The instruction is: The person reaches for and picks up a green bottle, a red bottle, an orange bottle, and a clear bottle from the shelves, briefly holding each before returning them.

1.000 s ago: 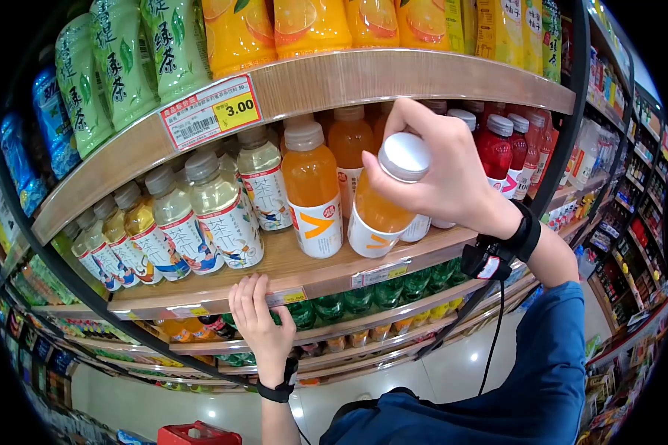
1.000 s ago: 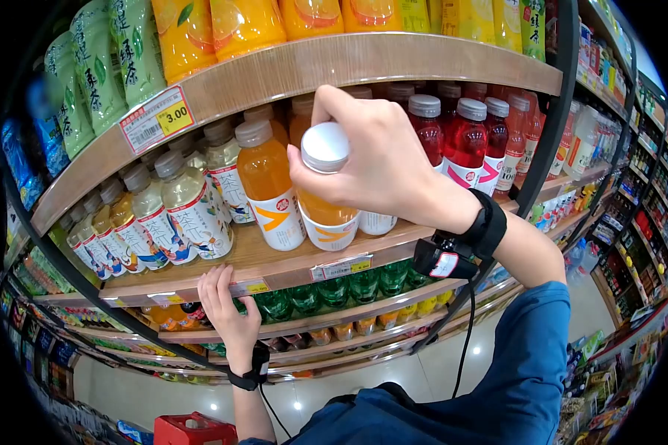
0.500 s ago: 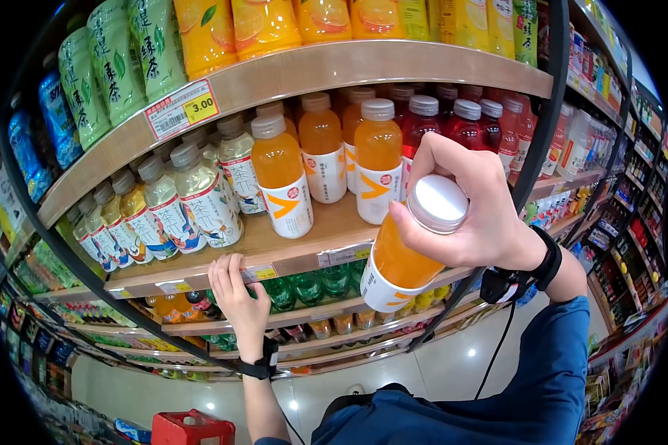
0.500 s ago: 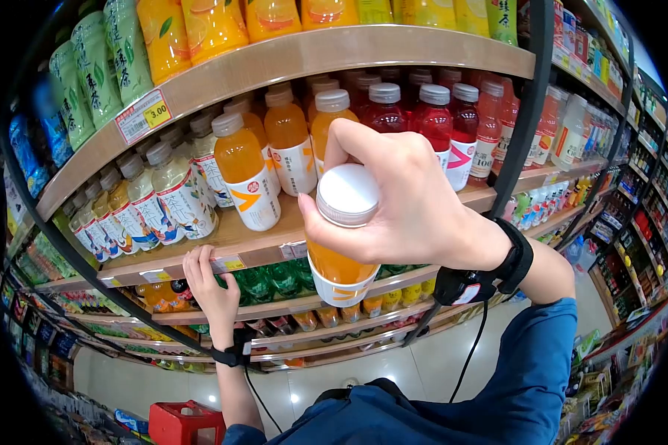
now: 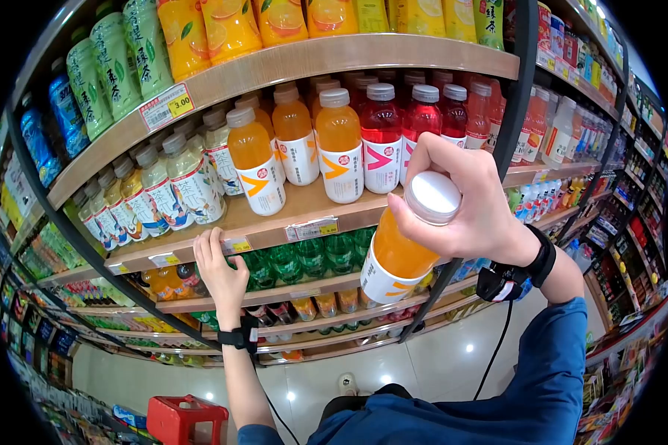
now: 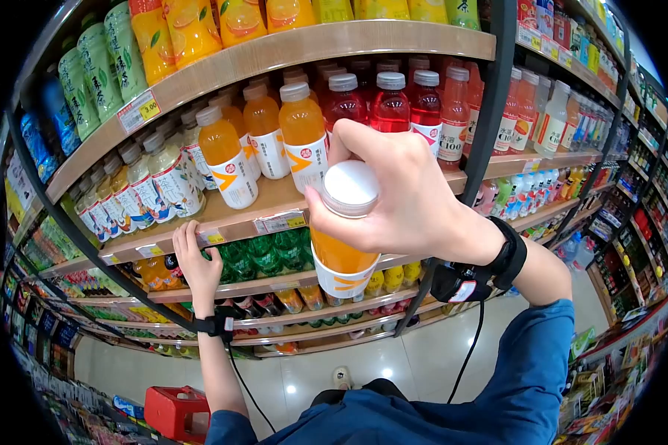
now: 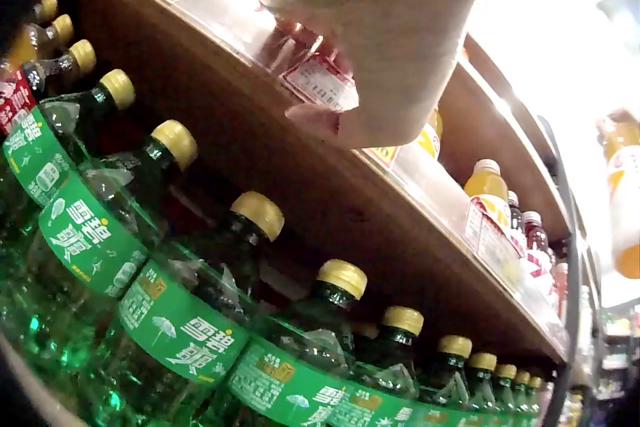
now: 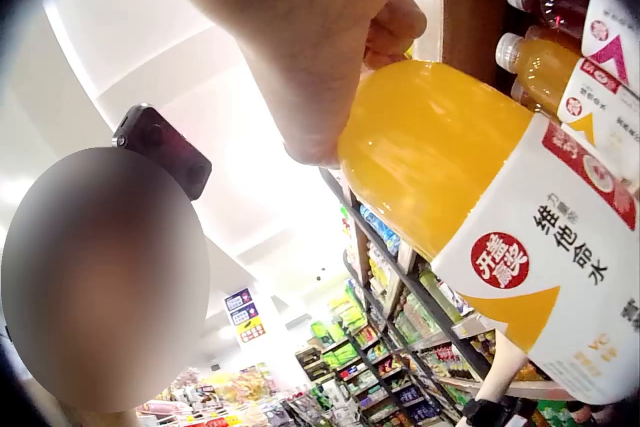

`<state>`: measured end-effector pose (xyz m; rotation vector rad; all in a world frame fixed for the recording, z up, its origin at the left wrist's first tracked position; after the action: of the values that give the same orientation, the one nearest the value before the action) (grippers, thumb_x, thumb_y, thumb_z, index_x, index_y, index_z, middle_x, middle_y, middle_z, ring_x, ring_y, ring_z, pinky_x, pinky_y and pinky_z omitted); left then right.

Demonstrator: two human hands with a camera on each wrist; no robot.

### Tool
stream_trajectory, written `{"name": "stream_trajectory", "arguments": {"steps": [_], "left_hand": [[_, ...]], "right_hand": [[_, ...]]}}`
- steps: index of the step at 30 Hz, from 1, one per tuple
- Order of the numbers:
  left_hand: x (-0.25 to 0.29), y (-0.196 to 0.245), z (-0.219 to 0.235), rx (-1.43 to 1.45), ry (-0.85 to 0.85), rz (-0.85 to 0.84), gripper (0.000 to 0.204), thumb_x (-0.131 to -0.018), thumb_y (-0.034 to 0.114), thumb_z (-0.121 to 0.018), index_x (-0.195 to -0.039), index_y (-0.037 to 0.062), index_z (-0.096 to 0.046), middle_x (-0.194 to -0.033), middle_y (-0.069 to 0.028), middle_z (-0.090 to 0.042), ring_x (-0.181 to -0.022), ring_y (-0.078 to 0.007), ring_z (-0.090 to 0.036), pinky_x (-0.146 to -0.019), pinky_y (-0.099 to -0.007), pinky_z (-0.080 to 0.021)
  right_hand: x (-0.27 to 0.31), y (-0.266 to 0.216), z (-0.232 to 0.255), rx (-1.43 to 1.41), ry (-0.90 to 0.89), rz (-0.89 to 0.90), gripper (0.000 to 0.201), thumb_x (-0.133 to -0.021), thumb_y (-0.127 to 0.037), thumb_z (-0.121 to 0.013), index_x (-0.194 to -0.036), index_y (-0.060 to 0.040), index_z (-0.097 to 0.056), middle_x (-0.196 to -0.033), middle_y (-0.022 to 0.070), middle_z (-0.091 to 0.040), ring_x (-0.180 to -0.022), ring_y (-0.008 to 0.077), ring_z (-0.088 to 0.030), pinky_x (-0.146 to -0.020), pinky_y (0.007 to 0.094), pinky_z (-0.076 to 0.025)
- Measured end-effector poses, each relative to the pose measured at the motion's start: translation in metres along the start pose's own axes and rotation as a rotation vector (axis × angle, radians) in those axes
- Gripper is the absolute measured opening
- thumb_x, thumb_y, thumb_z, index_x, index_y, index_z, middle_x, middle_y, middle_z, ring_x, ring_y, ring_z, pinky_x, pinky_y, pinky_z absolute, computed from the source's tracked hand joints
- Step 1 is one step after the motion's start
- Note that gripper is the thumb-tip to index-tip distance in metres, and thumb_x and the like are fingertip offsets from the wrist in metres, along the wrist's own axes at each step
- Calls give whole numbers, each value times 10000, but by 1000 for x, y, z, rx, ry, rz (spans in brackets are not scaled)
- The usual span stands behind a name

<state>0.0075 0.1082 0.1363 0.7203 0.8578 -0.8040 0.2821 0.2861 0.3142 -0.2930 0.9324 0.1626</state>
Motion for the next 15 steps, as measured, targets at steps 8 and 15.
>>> {"name": "stream_trajectory", "arguments": {"steps": [8,15], "left_hand": [[0,3,1,1,-7,-19,538,-611,-43,-515,-1147,-4,-475,-1148,-179,-489,-1155,-394,-408,-1039,-472,-314],[1,1,1,-12,-3,-10,562,-606,-50,-515,-1164,-5,-475,-1160,-184,-489,-1164,-391,-412,-1035,-472,-321]], "right_hand": [[15,0,3,11,4,-48,250,-726,-115,-685,-711,-19,-454,-597,41,-484,-525,106,-481,-495,230,-377],[5,1,-1,12,-20,-121,254,-741,-119,-683,-716,-16,-452,-592,49,-496,-529,95,-478,-492,227,-370]]}}
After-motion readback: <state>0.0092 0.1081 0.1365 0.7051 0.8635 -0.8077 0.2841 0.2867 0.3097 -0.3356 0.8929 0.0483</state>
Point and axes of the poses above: each hand's wrist, its own x-axis away from the middle knuckle, its own z-axis out of the back of the hand, y = z × x, the point moved 2 cm from there along -x, towards the middle knuckle
